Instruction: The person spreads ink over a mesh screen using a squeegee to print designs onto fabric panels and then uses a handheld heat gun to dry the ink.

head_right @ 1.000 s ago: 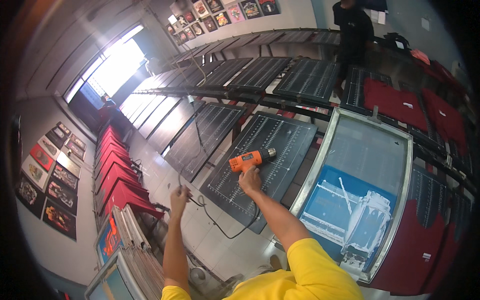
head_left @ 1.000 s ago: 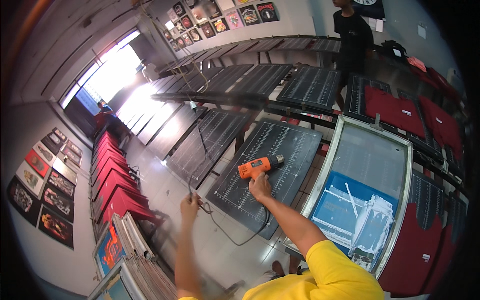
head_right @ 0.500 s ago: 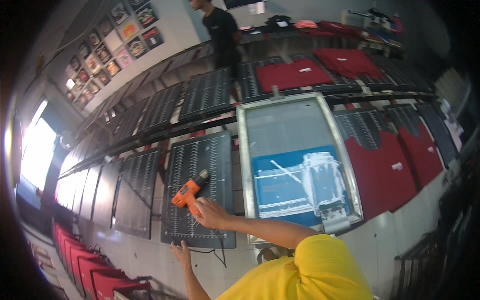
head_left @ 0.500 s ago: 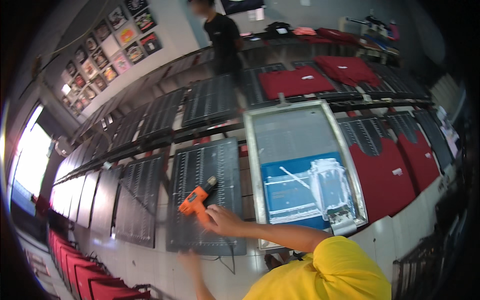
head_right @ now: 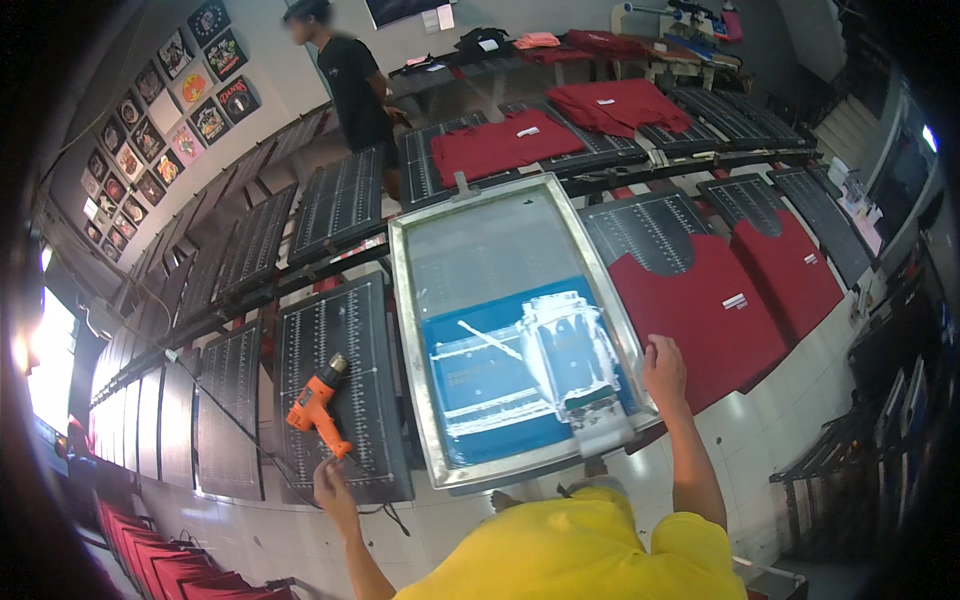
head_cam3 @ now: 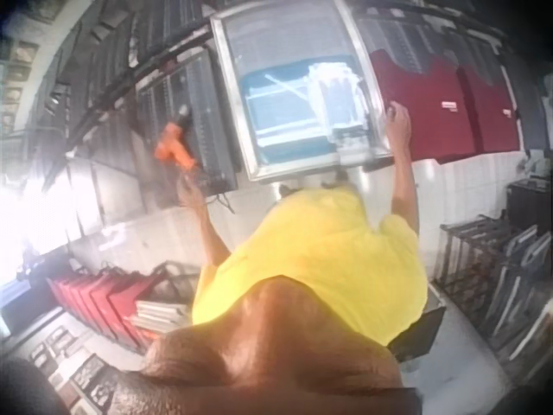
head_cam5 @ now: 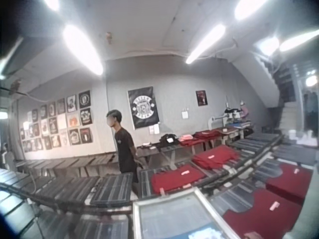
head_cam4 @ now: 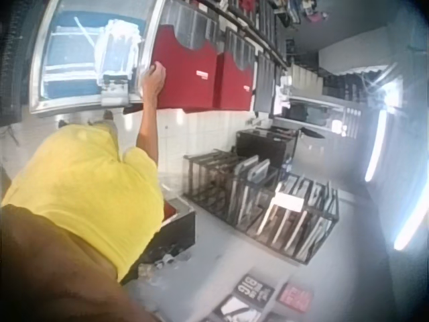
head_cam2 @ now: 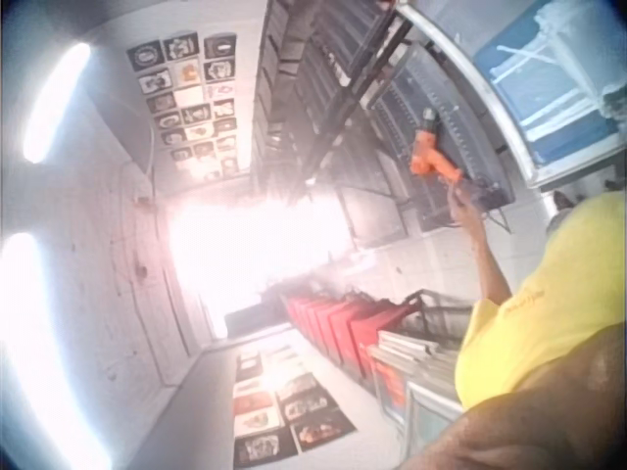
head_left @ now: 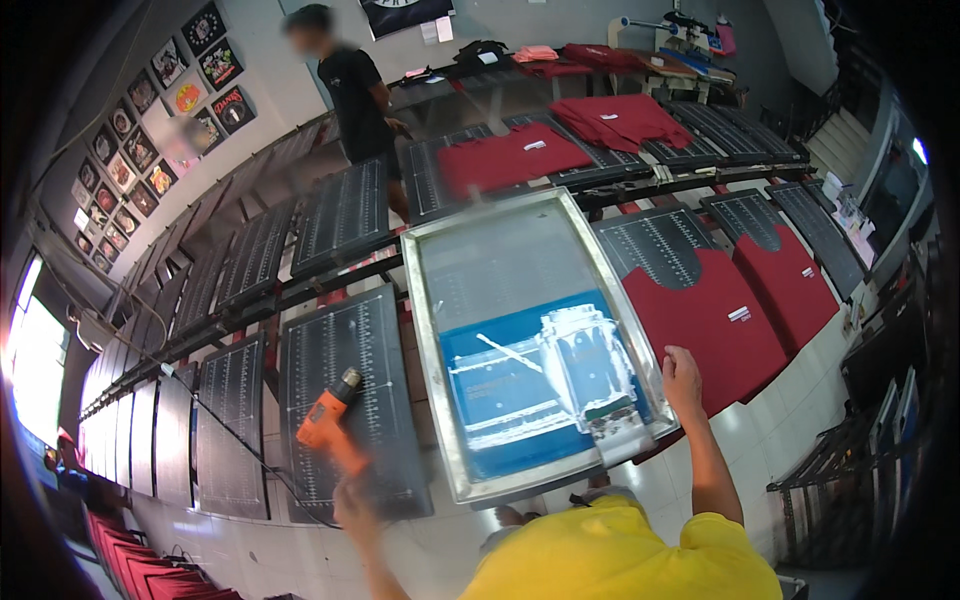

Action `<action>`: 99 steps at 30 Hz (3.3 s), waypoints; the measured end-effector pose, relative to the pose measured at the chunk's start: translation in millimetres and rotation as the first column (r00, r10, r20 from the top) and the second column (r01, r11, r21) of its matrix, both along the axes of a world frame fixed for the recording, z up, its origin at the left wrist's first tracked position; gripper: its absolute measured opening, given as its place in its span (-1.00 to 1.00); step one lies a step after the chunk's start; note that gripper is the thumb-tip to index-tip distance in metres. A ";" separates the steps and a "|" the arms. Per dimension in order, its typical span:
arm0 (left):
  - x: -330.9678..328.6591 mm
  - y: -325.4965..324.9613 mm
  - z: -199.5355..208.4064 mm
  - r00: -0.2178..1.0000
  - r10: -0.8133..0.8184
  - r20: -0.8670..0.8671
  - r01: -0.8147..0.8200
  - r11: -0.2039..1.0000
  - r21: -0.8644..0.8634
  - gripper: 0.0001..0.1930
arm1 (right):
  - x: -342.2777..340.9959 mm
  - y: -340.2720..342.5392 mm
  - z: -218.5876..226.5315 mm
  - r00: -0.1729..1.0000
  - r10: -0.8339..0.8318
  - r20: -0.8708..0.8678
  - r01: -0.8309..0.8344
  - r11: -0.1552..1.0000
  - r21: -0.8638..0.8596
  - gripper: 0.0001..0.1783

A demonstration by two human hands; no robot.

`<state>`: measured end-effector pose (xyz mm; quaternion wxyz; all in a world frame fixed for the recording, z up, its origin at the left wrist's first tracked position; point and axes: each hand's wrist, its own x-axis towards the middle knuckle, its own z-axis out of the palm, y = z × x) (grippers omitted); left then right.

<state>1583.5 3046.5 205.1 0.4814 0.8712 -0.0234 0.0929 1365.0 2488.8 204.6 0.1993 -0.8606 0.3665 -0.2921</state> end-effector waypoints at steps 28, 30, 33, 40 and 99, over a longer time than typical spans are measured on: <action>-59.4 -193.3 -37.0 0.974 -0.032 -0.225 -0.026 0.969 -0.246 -0.57 | -41.6 -63.4 -47.4 0.923 -0.008 0.386 -0.212 0.826 0.523 -0.64; -94.3 -240.4 -14.3 0.962 -0.055 -0.267 -0.046 0.932 -0.359 -0.59 | -62.4 -93.3 -37.6 0.923 -0.026 0.384 -0.214 0.794 0.569 -0.64; -122.7 -260.1 -35.8 0.991 -0.076 -0.112 0.042 0.958 -0.283 -0.61 | -89.2 -139.5 -30.1 0.908 -0.046 0.416 -0.235 0.766 0.598 -0.66; -198.3 -377.8 -66.9 0.981 0.003 -0.195 -0.044 0.977 -0.209 -0.68 | -184.3 -264.1 -23.6 0.933 -0.023 0.360 -0.172 0.850 0.498 -0.67; -278.7 -540.2 -102.9 0.997 -0.083 -0.006 0.081 0.955 0.286 -0.71 | -281.9 -438.1 -59.2 0.978 0.020 0.208 -0.115 0.882 0.458 -0.67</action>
